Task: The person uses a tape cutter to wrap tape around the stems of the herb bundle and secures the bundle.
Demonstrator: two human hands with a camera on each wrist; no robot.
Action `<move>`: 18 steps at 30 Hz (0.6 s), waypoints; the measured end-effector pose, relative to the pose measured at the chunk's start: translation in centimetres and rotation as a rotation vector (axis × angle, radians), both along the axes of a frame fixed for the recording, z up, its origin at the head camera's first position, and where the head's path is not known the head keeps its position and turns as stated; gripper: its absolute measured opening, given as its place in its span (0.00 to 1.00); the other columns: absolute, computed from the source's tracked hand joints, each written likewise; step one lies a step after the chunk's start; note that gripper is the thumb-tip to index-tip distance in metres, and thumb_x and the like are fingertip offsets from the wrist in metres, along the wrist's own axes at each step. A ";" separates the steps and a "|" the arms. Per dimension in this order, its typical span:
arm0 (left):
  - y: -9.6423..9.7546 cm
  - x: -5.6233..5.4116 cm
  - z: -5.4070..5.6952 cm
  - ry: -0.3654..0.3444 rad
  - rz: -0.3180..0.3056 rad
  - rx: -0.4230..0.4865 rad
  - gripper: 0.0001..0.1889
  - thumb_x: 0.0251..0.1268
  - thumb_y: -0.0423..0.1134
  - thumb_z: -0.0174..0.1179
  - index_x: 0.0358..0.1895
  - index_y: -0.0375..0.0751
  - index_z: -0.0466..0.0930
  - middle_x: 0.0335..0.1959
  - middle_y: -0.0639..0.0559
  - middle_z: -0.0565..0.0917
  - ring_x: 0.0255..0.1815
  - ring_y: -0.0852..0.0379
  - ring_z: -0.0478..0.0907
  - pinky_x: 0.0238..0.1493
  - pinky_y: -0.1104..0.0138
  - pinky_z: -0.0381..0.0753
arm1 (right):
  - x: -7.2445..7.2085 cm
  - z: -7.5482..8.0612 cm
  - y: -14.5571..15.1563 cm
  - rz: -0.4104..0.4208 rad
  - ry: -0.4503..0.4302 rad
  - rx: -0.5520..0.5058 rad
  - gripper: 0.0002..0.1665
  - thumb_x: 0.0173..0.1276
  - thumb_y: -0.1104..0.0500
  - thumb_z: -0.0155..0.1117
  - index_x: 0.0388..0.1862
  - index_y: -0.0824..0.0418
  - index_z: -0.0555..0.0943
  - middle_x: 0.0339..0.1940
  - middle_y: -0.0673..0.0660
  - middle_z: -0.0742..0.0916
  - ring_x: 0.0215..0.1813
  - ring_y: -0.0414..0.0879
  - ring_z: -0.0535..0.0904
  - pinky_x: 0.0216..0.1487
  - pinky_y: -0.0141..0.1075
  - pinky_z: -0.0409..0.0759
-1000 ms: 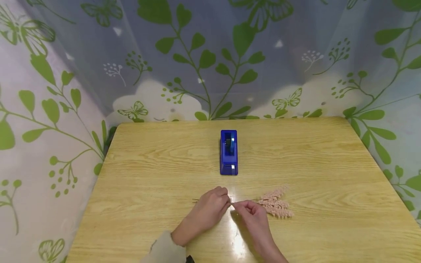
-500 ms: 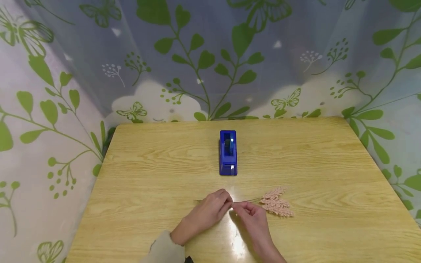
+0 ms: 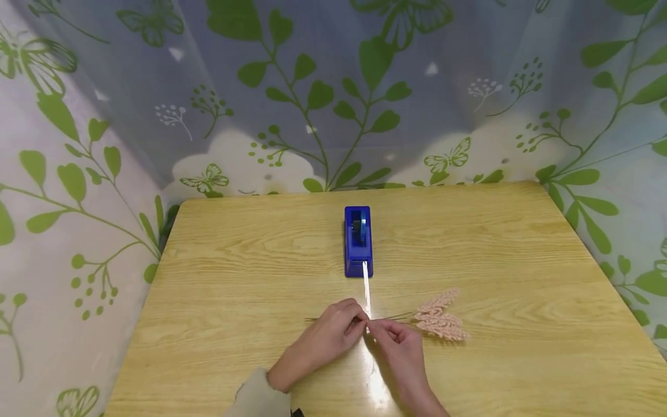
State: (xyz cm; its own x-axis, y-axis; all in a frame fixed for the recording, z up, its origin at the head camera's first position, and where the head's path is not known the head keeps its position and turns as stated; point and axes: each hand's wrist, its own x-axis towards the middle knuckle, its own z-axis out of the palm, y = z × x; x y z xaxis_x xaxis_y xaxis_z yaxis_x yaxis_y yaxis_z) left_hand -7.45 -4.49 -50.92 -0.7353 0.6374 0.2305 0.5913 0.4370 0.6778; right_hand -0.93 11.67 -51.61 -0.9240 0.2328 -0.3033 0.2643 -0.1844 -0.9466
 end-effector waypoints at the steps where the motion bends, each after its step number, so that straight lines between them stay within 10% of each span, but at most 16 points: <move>1: 0.0 0.0 0.0 -0.003 0.001 -0.003 0.02 0.69 0.29 0.66 0.41 0.38 0.85 0.36 0.53 0.84 0.34 0.67 0.75 0.37 0.80 0.78 | 0.1 0.0 -0.1 -0.009 0.001 -0.005 0.15 0.68 0.60 0.75 0.43 0.74 0.87 0.21 0.51 0.83 0.22 0.35 0.69 0.24 0.26 0.67; 18: 0.1 0.3 0.7 0.005 0.022 0.075 0.03 0.61 0.25 0.67 0.36 0.35 0.86 0.31 0.50 0.85 0.31 0.59 0.80 0.33 0.74 0.83 | 0.4 -0.3 -0.5 -0.067 0.091 0.017 0.15 0.71 0.63 0.72 0.40 0.78 0.85 0.11 0.45 0.74 0.16 0.34 0.65 0.19 0.24 0.61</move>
